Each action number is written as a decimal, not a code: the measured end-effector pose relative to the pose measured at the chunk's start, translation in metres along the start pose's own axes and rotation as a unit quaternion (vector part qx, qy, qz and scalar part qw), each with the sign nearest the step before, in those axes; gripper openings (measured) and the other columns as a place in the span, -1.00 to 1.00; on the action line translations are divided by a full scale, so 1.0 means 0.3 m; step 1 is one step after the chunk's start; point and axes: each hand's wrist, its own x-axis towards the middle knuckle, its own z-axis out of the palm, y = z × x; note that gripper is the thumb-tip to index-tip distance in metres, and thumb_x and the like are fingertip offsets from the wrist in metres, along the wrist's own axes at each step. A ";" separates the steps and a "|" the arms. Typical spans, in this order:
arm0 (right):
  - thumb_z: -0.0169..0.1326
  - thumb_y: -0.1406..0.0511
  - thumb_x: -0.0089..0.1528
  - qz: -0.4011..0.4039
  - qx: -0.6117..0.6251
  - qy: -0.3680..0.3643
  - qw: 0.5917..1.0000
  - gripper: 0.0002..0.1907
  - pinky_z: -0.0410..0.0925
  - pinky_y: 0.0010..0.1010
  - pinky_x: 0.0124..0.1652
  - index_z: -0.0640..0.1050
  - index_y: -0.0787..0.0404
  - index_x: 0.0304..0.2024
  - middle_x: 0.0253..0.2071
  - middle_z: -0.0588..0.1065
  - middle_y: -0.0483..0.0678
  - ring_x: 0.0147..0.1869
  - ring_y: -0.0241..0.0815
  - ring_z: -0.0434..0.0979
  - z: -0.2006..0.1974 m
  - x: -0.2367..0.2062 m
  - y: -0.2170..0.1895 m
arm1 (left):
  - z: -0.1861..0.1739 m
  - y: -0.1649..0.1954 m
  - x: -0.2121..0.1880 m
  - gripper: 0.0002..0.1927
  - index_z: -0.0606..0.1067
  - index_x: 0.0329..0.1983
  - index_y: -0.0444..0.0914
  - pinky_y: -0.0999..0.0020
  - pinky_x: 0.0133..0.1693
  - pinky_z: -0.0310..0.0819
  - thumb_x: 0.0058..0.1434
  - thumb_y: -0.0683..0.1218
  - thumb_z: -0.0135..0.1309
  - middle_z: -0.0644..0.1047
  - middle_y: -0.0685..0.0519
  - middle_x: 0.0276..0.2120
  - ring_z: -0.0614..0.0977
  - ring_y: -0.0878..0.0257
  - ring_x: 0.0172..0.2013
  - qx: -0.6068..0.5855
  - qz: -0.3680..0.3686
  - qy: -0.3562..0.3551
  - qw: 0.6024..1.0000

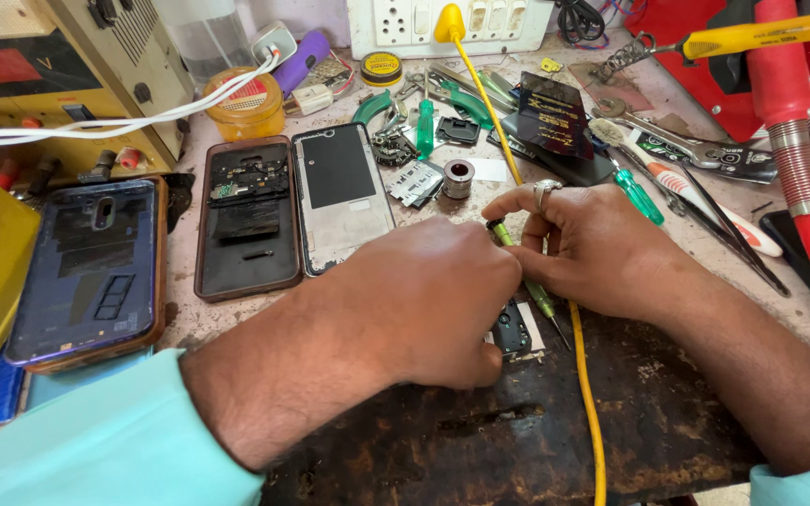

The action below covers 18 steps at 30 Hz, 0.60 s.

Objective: The person holds a smartphone, removes its back cover and battery, and sets the cover aside. They then use a screwdriver to unscrew components from the exposed phone chassis on the workbench, steadying the phone with their other hand.

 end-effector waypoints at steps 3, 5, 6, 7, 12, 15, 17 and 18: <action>0.29 0.12 0.14 -0.021 0.001 0.007 1.000 -0.58 0.43 -0.38 -0.44 0.64 0.06 0.03 -0.58 0.59 -0.10 -0.55 -0.28 0.57 0.001 0.002 0.001 | 0.011 0.014 0.002 -0.73 0.58 -0.53 -0.33 0.04 -0.26 0.59 -0.13 -0.01 0.26 0.60 -0.14 -0.50 0.67 -0.08 -0.35 0.021 0.009 -0.004 1.000; 0.30 0.09 0.14 -0.033 0.000 0.010 0.999 -0.55 0.43 -0.37 -0.44 0.63 0.06 0.05 -0.58 0.59 -0.10 -0.55 -0.28 0.58 0.002 0.002 0.000 | 0.024 0.022 -0.009 -0.81 0.58 -0.58 -0.31 0.05 -0.25 0.59 -0.11 -0.07 0.22 0.60 -0.12 -0.52 0.67 -0.08 -0.36 0.029 0.031 0.015 0.999; 0.31 0.08 0.14 -0.032 -0.002 0.010 0.999 -0.55 0.43 -0.37 -0.44 0.63 0.06 0.04 -0.58 0.59 -0.10 -0.55 -0.27 0.58 0.003 0.001 0.000 | 0.032 0.027 -0.013 -0.82 0.56 -0.56 -0.31 0.04 -0.27 0.59 -0.11 -0.08 0.22 0.59 -0.13 -0.53 0.67 -0.08 -0.37 0.034 0.036 0.022 0.999; 0.31 0.07 0.14 -0.032 -0.005 0.010 0.999 -0.55 0.43 -0.37 -0.44 0.63 0.06 0.03 -0.58 0.59 -0.09 -0.55 -0.26 0.58 0.004 0.001 0.000 | 0.039 0.028 -0.017 -0.83 0.54 -0.54 -0.32 0.03 -0.29 0.59 -0.12 -0.10 0.21 0.58 -0.13 -0.55 0.67 -0.09 -0.38 0.038 0.041 0.029 0.998; 0.30 0.08 0.15 -0.044 0.002 0.005 0.999 -0.59 0.43 -0.35 -0.45 0.64 0.00 0.03 -0.58 0.59 -0.10 -0.55 -0.25 0.58 0.007 -0.002 0.002 | 0.077 0.048 -0.032 -0.71 0.43 -0.38 -0.33 0.00 -0.35 0.57 -0.14 -0.11 0.21 0.57 -0.13 -0.56 0.67 -0.10 -0.40 0.027 0.014 0.039 0.999; 0.29 0.09 0.15 -0.054 -0.004 0.000 0.999 -0.64 0.43 -0.36 -0.45 0.66 -0.04 -0.02 -0.57 0.59 -0.11 -0.54 -0.26 0.59 0.005 -0.004 0.005 | 0.093 0.063 -0.037 -0.68 0.42 -0.35 -0.33 0.00 -0.35 0.57 -0.11 -0.09 0.21 0.56 -0.18 -0.51 0.66 -0.12 -0.38 0.043 0.023 0.054 0.997; 0.28 0.10 0.14 -0.069 -0.007 0.002 0.998 -0.66 0.44 -0.36 -0.45 0.67 -0.04 -0.04 -0.56 0.60 -0.12 -0.53 -0.27 0.59 0.004 -0.004 0.006 | 0.098 0.068 -0.043 -0.66 0.41 -0.31 -0.35 0.02 -0.33 0.57 -0.06 -0.06 0.21 0.56 -0.24 -0.45 0.66 -0.15 -0.38 0.077 0.012 0.023 0.997; 0.27 0.12 0.13 -0.081 -0.008 0.007 0.997 -0.65 0.44 -0.36 -0.45 0.67 -0.04 -0.04 -0.55 0.61 -0.11 -0.53 -0.27 0.60 0.003 -0.006 0.006 | 0.101 0.068 -0.052 -0.64 0.39 -0.27 -0.35 0.01 -0.37 0.57 -0.03 -0.05 0.20 0.55 -0.27 -0.41 0.66 -0.17 -0.39 0.072 0.005 0.026 0.997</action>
